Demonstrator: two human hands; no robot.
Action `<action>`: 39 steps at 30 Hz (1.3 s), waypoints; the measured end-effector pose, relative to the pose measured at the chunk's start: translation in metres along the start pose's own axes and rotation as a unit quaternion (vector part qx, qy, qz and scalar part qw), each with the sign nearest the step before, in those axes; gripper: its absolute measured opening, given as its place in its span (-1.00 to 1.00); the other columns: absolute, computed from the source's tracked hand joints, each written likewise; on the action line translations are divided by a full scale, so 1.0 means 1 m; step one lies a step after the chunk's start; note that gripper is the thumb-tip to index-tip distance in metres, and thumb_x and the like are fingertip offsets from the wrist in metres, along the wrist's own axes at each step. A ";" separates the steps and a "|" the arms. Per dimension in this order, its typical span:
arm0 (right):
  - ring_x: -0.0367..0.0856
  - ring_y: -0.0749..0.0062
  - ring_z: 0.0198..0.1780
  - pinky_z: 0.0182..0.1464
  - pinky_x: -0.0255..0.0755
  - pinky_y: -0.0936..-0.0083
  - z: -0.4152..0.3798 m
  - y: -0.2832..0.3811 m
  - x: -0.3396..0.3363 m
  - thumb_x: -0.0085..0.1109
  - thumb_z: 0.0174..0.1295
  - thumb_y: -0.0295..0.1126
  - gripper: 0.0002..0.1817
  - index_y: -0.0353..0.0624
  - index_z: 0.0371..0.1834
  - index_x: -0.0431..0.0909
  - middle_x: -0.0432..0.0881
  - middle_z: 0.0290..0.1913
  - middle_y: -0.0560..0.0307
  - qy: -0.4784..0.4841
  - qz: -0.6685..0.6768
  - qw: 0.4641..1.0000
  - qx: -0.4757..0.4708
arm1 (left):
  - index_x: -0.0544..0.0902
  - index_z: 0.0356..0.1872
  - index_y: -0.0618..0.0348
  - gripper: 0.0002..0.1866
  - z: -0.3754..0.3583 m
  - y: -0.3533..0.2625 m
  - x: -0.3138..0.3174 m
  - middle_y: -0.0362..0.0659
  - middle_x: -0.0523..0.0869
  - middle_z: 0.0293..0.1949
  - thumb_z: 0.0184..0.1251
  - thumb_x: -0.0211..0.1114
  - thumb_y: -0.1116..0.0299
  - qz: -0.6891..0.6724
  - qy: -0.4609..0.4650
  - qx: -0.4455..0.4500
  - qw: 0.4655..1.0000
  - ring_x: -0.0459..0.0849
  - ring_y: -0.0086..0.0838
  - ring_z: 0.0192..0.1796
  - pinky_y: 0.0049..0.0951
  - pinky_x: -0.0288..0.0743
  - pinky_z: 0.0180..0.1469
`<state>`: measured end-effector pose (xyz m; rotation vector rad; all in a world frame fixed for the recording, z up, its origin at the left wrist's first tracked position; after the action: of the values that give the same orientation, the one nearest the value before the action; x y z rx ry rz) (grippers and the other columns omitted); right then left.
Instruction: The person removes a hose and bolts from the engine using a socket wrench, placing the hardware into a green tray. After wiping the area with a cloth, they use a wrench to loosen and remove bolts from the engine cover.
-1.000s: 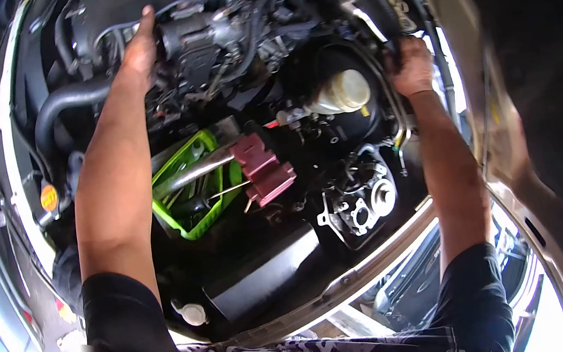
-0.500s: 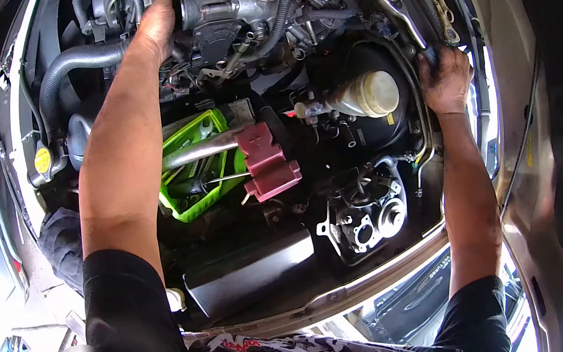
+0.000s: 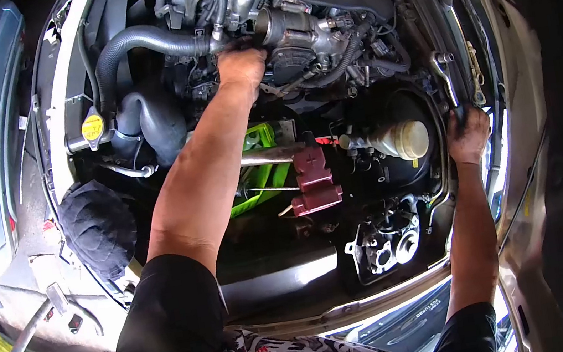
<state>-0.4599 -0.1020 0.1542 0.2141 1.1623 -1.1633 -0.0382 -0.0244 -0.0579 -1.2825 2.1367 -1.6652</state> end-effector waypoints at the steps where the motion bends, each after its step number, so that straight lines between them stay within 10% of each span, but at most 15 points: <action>1: 0.50 -0.18 0.05 0.11 0.39 -0.04 0.000 0.000 0.001 0.32 0.25 -0.20 -0.60 -0.22 0.02 0.54 0.57 -0.09 -0.19 0.005 0.001 1.000 0.004 | 0.64 0.09 0.30 -0.53 0.003 0.000 0.002 -0.01 0.74 0.04 0.05 0.30 0.60 -0.004 -0.005 -0.001 1.000 0.67 -0.23 0.12 -0.31 0.45 0.23; 21: 0.47 -0.15 0.04 0.06 0.34 -0.03 0.000 0.007 -0.013 0.36 0.18 -0.28 -0.63 -0.15 0.01 0.53 0.53 -0.10 -0.13 -0.009 0.015 1.000 -0.003 | 0.62 0.09 0.35 -0.62 0.011 -0.003 -0.005 0.10 0.75 0.03 0.24 0.21 0.50 0.189 0.057 0.128 0.972 0.70 -0.17 0.13 -0.33 0.48 0.24; 28: 0.76 0.02 -0.14 -0.05 0.62 0.27 0.069 0.167 -0.104 0.42 0.25 -0.36 -0.63 -0.21 0.07 0.56 0.73 -0.13 -0.12 0.142 0.435 0.889 -0.021 | 0.63 0.07 0.25 -0.68 -0.018 -0.004 -0.011 -0.09 0.74 -0.11 0.40 0.21 0.31 -0.256 0.002 -0.092 0.962 0.65 -0.35 -0.06 -0.33 0.48 0.07; 33: 0.73 0.02 -0.03 0.05 0.56 0.25 0.125 0.248 -0.088 0.38 0.28 -0.24 -0.62 -0.19 0.08 0.60 0.74 -0.09 -0.14 0.337 0.401 0.848 -0.080 | 0.62 0.06 0.27 -0.51 -0.034 -0.006 -0.019 -0.04 0.74 -0.10 0.57 -0.06 0.04 -0.369 -0.006 -0.044 0.928 0.68 -0.34 -0.02 -0.30 0.49 0.08; 39: 0.74 0.02 -0.11 -0.02 0.56 0.22 0.190 0.284 -0.065 0.37 0.24 -0.28 -0.70 -0.25 -0.07 0.68 0.74 -0.19 -0.19 0.377 0.392 0.834 -0.088 | 0.64 0.02 0.24 -0.70 -0.018 0.004 -0.014 -0.12 0.70 -0.14 0.38 0.03 0.45 -0.347 0.011 0.013 0.938 0.64 -0.39 -0.11 -0.37 0.49 0.04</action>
<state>-0.1150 -0.0620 0.1757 0.9762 1.6234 -0.1981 -0.0424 -0.0013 -0.0600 -2.1901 1.7547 -1.9107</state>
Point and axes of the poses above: each hand's wrist, its own z-axis towards the middle knuckle, its own x-axis out of the palm, y = z × x, the point moved 3 cm from there along z, towards the middle knuckle
